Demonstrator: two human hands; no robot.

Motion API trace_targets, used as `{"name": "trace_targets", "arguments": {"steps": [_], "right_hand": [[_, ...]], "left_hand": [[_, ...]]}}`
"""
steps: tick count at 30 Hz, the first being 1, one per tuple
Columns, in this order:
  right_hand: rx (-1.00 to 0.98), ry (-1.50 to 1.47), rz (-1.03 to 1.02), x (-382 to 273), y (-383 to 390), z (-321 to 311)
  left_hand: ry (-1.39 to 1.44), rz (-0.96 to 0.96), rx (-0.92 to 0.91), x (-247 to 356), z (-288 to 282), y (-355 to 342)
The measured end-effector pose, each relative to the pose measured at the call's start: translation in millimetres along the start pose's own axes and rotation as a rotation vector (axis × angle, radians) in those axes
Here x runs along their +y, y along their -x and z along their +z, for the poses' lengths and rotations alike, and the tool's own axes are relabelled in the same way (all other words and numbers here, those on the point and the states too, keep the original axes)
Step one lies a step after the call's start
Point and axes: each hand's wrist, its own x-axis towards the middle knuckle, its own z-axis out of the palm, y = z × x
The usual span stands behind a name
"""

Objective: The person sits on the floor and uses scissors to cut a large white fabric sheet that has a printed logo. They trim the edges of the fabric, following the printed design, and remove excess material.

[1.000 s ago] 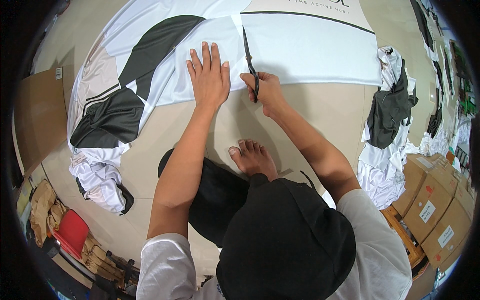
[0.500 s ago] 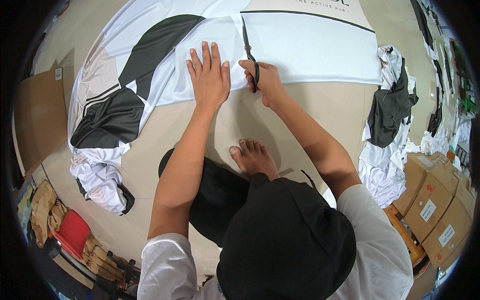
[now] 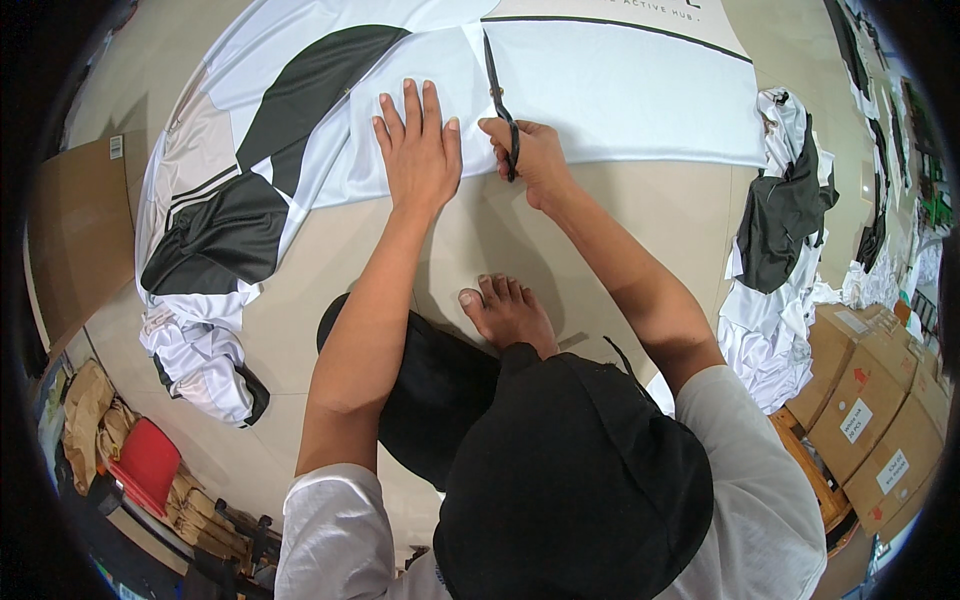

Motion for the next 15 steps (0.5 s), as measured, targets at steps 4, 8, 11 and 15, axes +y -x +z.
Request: {"name": "trace_targets", "arguments": {"steps": [4,8,11,15], "right_hand": [[-0.022,-0.028,0.006,-7.0,-4.7,0.6],[-0.016,-0.032,0.021,-11.7,-10.7,2.7],[-0.012,-0.025,0.036,-15.5,-11.4,3.3],[-0.016,-0.024,0.030,-13.4,-14.1,2.1]], "left_hand": [[0.010,-0.008,-0.006,1.9,-0.7,-0.3],[-0.001,-0.014,-0.016,2.6,-0.8,-0.2],[-0.002,-0.016,-0.016,2.1,-0.5,-0.3],[-0.010,-0.016,-0.014,2.0,0.7,-0.7]]}}
